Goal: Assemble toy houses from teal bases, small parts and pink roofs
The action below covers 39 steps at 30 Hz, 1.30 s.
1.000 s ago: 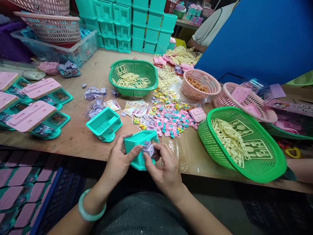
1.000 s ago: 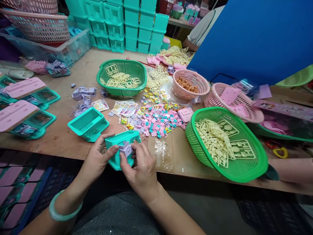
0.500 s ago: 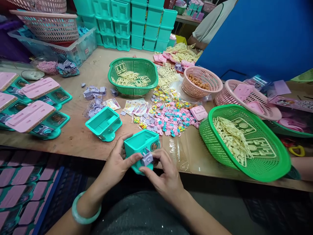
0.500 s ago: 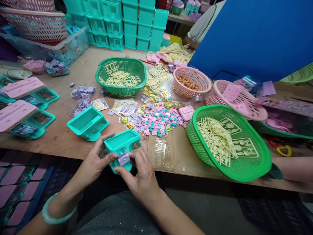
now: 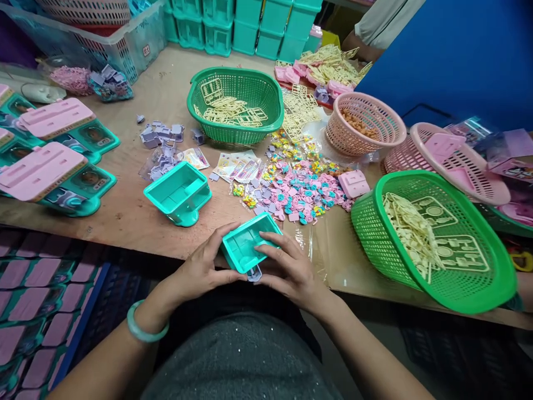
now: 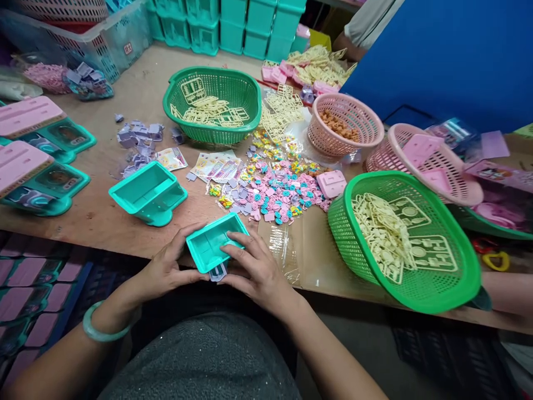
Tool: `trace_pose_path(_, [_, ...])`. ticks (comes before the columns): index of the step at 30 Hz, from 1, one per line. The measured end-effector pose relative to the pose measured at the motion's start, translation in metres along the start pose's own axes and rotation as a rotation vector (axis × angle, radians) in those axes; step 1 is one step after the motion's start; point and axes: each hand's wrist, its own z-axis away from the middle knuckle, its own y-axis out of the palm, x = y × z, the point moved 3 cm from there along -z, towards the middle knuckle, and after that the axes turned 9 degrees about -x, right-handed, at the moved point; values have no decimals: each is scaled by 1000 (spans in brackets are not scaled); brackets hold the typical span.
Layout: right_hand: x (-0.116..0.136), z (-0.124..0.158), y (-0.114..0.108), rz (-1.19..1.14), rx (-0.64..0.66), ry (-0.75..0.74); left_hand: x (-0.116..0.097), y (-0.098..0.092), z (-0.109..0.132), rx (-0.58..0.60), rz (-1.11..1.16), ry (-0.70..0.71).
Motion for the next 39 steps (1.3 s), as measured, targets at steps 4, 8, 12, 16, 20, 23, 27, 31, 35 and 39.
trace_pose_path(4, [-2,-6,-1,-19,-1,27,-2,-3,-3,19,28,-39])
trace_pose_path(8, [3,-6,2,14,-25,15,-2,-4,-5,22,42,-52])
trace_pose_path(12, [4,0,5,10,-40,14,-3,6,-1,-13,-54,44])
trace_pose_path(16, [1,3,5,-10,-23,-24,-3,9,3,-42,-89,42])
trace_pose_path(20, [1,6,7,-17,-33,-16,-3,2,2,78,-80,15])
trace_pose_path(23, [7,14,7,92,-166,-35,-3,-3,-1,65,-46,-9])
trace_pose_path(27, [17,24,8,191,-242,-127,-4,-1,-3,-7,-66,-33])
trace_pose_path(31, [20,28,10,191,-209,-196,-3,1,-2,-11,-89,-37])
trace_pose_path(35, [18,27,10,166,-217,-158,-1,0,0,12,-74,-41])
trace_pose_path(39, [17,25,8,167,-223,-106,-2,1,0,11,-61,-18])
